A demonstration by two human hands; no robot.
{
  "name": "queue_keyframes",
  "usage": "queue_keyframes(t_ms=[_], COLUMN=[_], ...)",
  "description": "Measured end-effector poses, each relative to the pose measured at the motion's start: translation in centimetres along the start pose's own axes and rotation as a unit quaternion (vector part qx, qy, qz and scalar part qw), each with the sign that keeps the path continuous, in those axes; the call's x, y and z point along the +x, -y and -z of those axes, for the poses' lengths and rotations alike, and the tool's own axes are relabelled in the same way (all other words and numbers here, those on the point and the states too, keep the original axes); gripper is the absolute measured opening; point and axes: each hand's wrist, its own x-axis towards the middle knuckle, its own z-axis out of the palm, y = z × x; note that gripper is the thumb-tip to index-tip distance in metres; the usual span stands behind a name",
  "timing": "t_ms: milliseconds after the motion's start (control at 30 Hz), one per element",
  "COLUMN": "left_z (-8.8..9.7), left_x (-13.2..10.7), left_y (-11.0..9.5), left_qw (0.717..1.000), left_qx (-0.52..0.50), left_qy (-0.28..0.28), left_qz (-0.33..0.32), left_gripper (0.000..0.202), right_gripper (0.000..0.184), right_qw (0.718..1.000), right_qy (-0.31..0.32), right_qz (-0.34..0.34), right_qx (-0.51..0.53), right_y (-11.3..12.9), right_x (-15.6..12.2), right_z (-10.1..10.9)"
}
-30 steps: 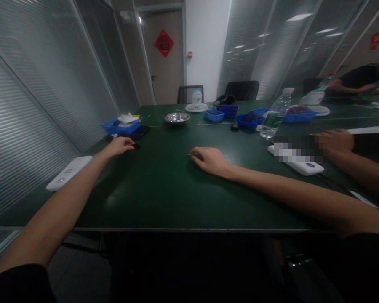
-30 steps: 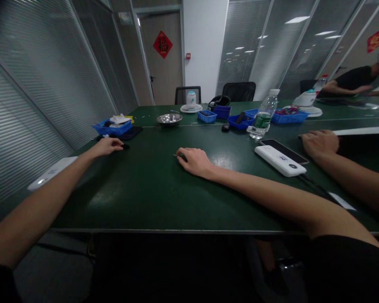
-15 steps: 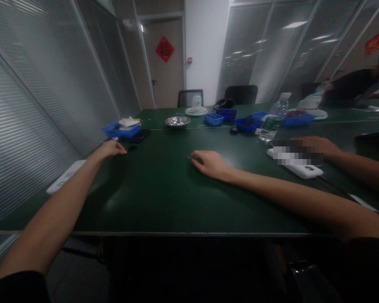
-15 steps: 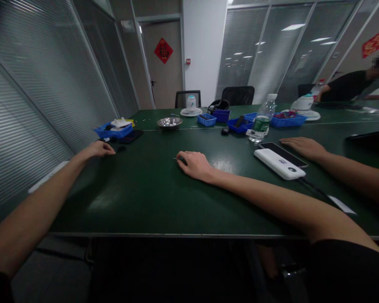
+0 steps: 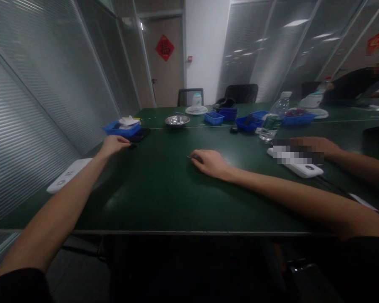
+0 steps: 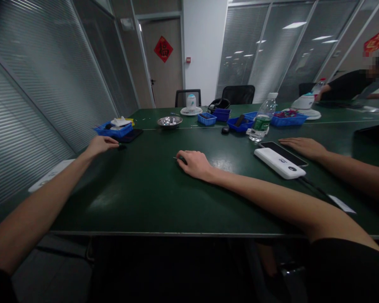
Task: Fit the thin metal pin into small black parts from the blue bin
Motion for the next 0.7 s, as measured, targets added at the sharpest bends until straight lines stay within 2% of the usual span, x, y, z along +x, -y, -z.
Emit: queue_keyframes(t_ms=[67, 267, 500, 700], left_z=[-0.4, -0.8, -1.0, -1.2], left_x=[-0.1, -0.9, -0.4, 0.4], left_y=[-0.2, -0.8, -0.3, 0.6], left_qw=[1.0, 0.999, 0.999, 1.0], left_qx=[0.004, 0.023, 0.045, 0.008], left_qy=[-0.004, -0.002, 0.006, 0.025], left_qz=[-0.018, -0.034, -0.02, -0.002], left_gripper=[0.039, 0.027, 0.034, 0.045], right_gripper=[0.031, 0.03, 0.031, 0.032], right_qw=[1.0, 1.0, 1.0, 1.0], right_qy=[0.002, 0.006, 0.003, 0.013], right_qz=[-0.002, 0.003, 0.003, -0.003], right_qx=[0.007, 0.015, -0.002, 0.013], right_y=[0.1, 0.0, -0.1, 0.4], right_x=[0.0, 0.0, 0.1, -0.2], right_z=[0.1, 0.2, -0.1, 0.5])
